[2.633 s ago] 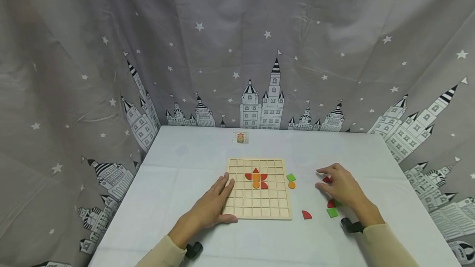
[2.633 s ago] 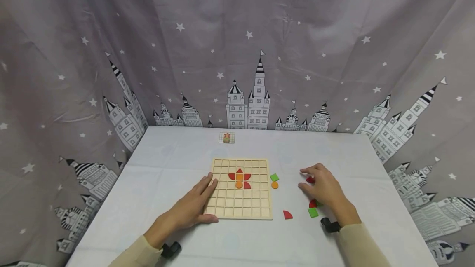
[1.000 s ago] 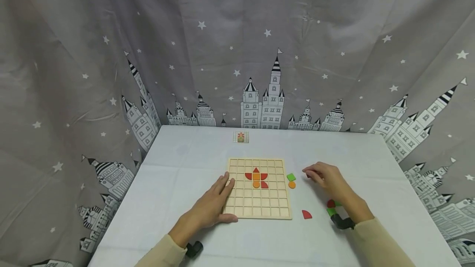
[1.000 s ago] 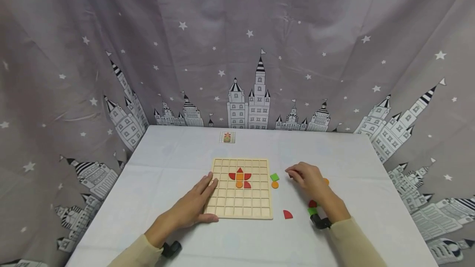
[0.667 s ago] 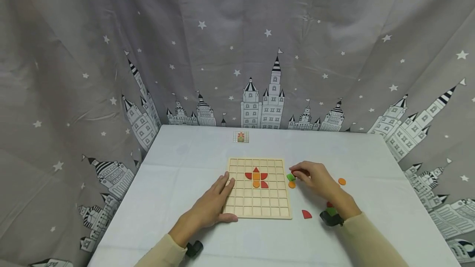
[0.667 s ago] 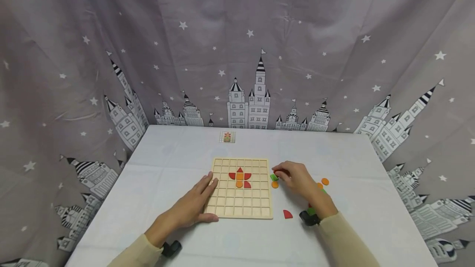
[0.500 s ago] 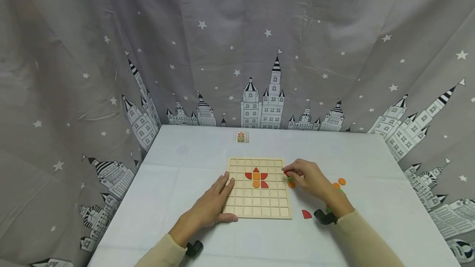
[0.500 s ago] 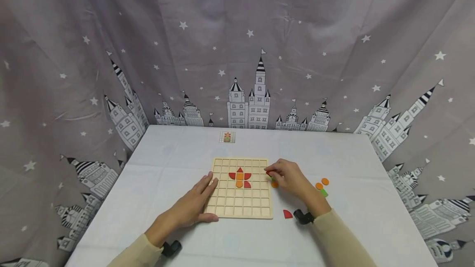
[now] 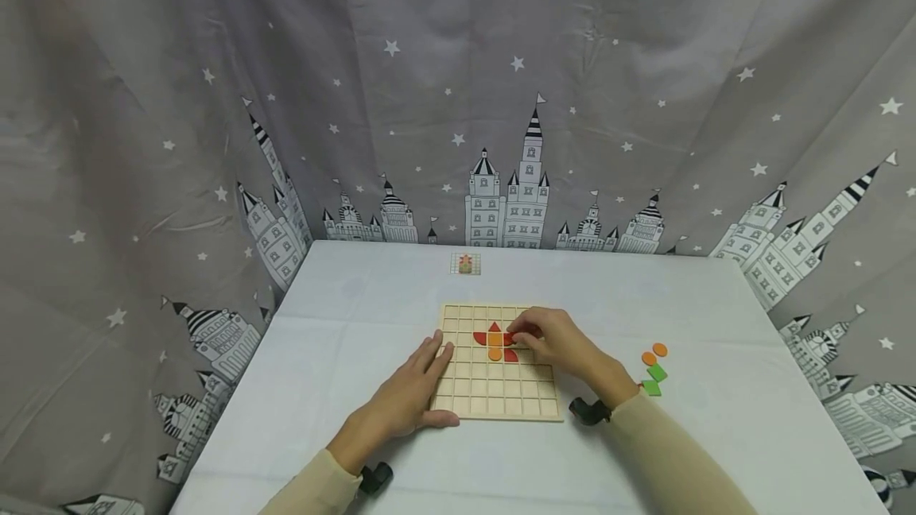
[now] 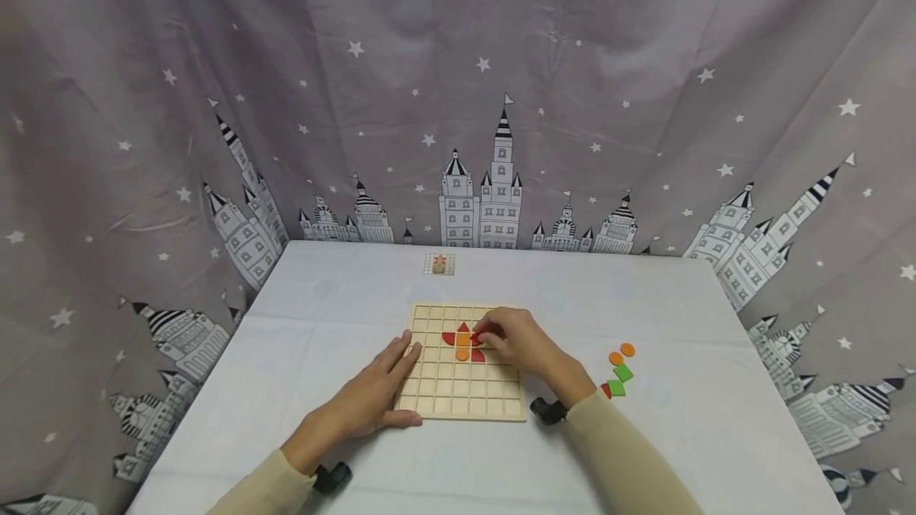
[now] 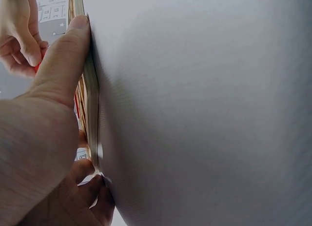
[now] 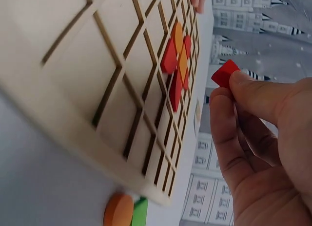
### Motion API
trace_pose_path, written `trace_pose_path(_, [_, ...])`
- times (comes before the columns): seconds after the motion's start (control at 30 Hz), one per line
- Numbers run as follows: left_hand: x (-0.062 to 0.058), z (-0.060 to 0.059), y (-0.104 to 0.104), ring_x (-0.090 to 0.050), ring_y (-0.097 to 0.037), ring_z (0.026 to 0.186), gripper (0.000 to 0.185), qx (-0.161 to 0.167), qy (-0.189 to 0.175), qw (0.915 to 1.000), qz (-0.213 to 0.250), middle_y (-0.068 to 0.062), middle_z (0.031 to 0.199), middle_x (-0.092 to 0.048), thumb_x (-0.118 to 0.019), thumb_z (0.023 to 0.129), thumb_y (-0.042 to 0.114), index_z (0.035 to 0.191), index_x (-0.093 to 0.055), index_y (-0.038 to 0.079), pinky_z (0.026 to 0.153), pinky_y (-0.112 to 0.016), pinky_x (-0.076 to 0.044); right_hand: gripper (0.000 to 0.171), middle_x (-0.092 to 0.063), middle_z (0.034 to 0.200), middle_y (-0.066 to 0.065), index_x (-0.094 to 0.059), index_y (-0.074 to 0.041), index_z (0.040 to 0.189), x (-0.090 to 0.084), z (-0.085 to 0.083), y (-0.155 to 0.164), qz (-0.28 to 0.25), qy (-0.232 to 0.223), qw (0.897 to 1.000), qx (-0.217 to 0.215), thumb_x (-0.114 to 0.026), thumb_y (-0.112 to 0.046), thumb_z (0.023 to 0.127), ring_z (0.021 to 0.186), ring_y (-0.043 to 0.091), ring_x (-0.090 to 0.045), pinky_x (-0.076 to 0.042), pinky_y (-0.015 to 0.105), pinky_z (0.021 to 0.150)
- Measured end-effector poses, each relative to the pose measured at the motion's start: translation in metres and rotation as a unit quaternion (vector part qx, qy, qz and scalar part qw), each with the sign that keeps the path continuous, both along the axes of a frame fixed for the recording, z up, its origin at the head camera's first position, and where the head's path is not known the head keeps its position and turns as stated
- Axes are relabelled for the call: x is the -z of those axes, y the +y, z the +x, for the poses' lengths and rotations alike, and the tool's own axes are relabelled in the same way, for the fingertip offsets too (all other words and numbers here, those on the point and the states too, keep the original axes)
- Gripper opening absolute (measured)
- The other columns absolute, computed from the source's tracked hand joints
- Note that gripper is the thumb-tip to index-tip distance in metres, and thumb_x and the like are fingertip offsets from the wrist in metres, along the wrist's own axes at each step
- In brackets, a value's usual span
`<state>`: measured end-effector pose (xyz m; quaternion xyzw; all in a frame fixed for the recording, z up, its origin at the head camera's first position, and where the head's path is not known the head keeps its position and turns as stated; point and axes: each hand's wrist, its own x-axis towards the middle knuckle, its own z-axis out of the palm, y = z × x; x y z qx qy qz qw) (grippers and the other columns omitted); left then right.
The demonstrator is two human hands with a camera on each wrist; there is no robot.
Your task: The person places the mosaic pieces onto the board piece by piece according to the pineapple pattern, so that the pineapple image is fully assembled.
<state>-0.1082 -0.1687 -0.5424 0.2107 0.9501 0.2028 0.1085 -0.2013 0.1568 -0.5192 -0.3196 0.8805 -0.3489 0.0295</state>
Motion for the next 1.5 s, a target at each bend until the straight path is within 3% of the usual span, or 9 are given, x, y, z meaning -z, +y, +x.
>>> trace_pose_path(0.33, [-0.004,0.001,-0.002,-0.025,-0.048,0.181,0.125,0.009,-0.001,1.0,0.004,-0.027,0.195,-0.017,-0.094,0.093,0.06,0.183,-0.031,0.0,0.141,-0.065,-0.04,0.011,-0.088,0.112,0.002,-0.089,-0.01,0.117,0.003,-0.007,-0.032,-0.004,0.025,0.998,-0.05,-0.085,-0.012,0.107,0.097,0.011,-0.076,-0.067,0.028,0.089])
trace_pose_path(0.5, [-0.004,0.0,-0.002,-0.026,-0.05,0.18,0.125,0.014,0.006,0.9998,0.009,-0.028,0.194,-0.018,-0.094,0.093,0.06,0.182,-0.031,-0.001,0.14,-0.066,-0.04,0.009,-0.087,0.113,-0.002,-0.088,-0.013,0.117,0.004,-0.008,-0.044,0.027,0.002,0.999,-0.044,-0.083,-0.016,0.109,0.101,0.007,-0.074,-0.066,0.029,0.096])
trace_pose_path(0.83, [0.002,-0.001,-0.001,-0.026,-0.049,0.181,0.125,0.013,0.01,0.9999,0.005,-0.028,0.194,-0.018,-0.094,0.093,0.061,0.182,-0.033,-0.001,0.14,-0.064,-0.04,0.008,-0.087,0.111,-0.003,-0.091,-0.015,0.112,0.009,-0.009,-0.055,0.044,-0.005,0.998,-0.036,-0.084,-0.018,0.109,0.088,0.001,-0.065,-0.058,0.024,0.083])
trace_pose_path(1.23, [0.003,-0.001,-0.002,-0.026,-0.049,0.181,0.125,0.009,0.011,0.9999,0.001,-0.027,0.194,-0.018,-0.094,0.092,0.062,0.182,-0.033,0.0,0.14,-0.064,-0.041,0.008,-0.088,0.111,0.0,-0.092,-0.014,0.112,0.01,-0.007,-0.063,0.053,0.001,0.999,-0.005,-0.085,-0.017,0.109,0.103,0.013,-0.079,-0.068,0.038,0.096])
trace_pose_path(1.5, [0.004,-0.001,-0.001,-0.027,-0.049,0.181,0.126,0.009,0.012,0.9999,0.002,-0.028,0.194,-0.018,-0.095,0.092,0.062,0.182,-0.033,0.0,0.14,-0.064,-0.041,0.005,-0.088,0.108,-0.002,-0.091,-0.016,0.107,0.01,-0.007,-0.064,0.059,-0.006,0.998,0.0,-0.087,-0.02,0.108,0.097,0.009,-0.077,-0.066,0.035,0.092])
